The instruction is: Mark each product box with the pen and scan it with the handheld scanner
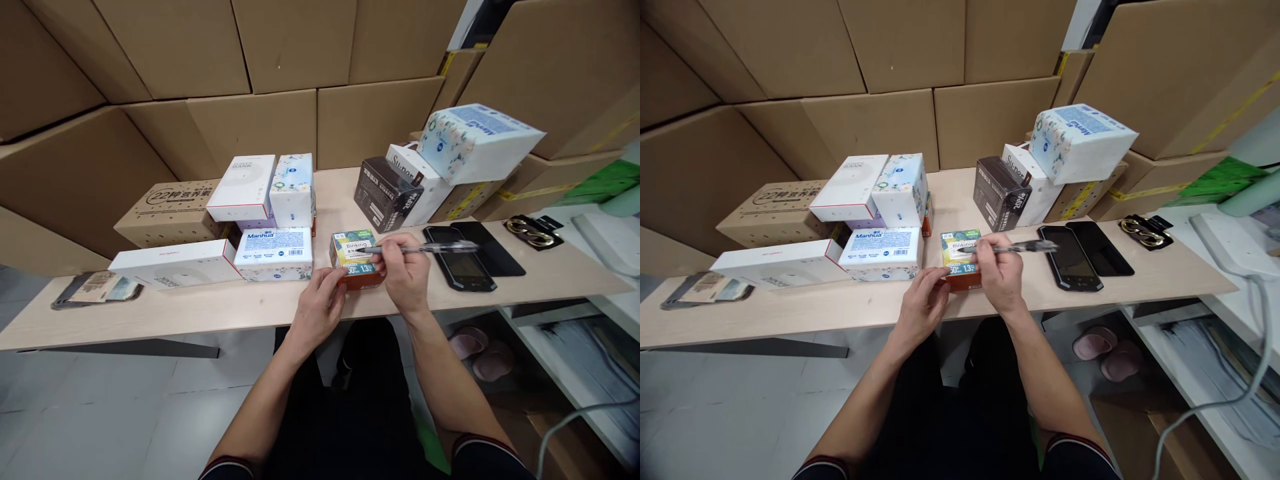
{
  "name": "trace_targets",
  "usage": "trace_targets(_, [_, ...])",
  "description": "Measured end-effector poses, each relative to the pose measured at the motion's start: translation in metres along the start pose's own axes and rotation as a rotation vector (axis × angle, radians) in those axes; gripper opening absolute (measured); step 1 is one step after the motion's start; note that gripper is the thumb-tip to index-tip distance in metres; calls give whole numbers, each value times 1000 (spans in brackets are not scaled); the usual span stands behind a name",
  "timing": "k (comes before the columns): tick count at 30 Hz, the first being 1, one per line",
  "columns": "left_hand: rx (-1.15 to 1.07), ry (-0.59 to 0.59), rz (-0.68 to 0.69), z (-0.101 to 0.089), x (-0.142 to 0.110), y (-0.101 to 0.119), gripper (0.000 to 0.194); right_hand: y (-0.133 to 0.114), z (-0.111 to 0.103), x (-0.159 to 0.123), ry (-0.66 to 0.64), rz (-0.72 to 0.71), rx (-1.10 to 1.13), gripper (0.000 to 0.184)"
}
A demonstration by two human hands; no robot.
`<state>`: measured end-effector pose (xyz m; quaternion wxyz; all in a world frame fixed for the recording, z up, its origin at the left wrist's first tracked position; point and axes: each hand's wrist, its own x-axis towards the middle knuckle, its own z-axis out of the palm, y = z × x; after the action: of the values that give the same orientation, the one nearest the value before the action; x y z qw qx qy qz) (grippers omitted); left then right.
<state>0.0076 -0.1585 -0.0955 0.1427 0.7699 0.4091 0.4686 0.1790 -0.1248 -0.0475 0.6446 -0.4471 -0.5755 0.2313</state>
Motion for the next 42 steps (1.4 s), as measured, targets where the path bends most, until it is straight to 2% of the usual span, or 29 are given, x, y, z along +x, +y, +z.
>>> trace_targets(3, [-9,-1,-7,0,-1,0,34,13,-14,-4,255,21,51,25])
trace_targets(5, [-16,-8,-14,0,-1,-1,33,25,-32,-6,292,-35,-141,27])
trace_targets(7, [-17,-10,-17,1,-1,0,33,37,-52,-8,147,-132,-471,27])
trace_targets(9, [-9,-3,-11,1,-1,0,33,45,-68,-9,-114,-200,-779,32])
trace_targets(12, [5,13,3,2,-1,0,34,47,-75,-8,-434,-171,-1098,48])
trace_targets(15, [9,15,5,2,0,0,32,43,-66,-4,-560,-118,-1244,53])
trace_targets(19, [16,4,-7,1,0,1,32,42,-54,2,-618,-71,-1246,52])
trace_targets(21, [18,6,-3,0,0,1,32,42,-56,2,-589,-78,-1204,52])
trace_targets(23, [21,1,0,0,1,1,32,41,-64,-1,-464,-106,-1173,49])
trace_targets(26, [26,-2,2,-1,1,2,32,40,-87,-11,-99,-28,-1218,54])
trace_targets(28, [29,-2,3,0,1,2,32,42,-105,-18,112,123,-1250,69])
trace_targets(29, [30,-2,2,0,1,2,33,43,-113,-21,164,204,-1247,77])
trace_targets(32, [30,0,0,0,0,1,33,50,-126,-26,132,360,-1189,88])
trace_targets(36, [28,1,-3,1,0,0,33,51,-123,-24,91,407,-1184,83])
trace_targets(42, [12,-5,-10,1,-1,0,33,40,-115,-24,26,451,-1201,91])
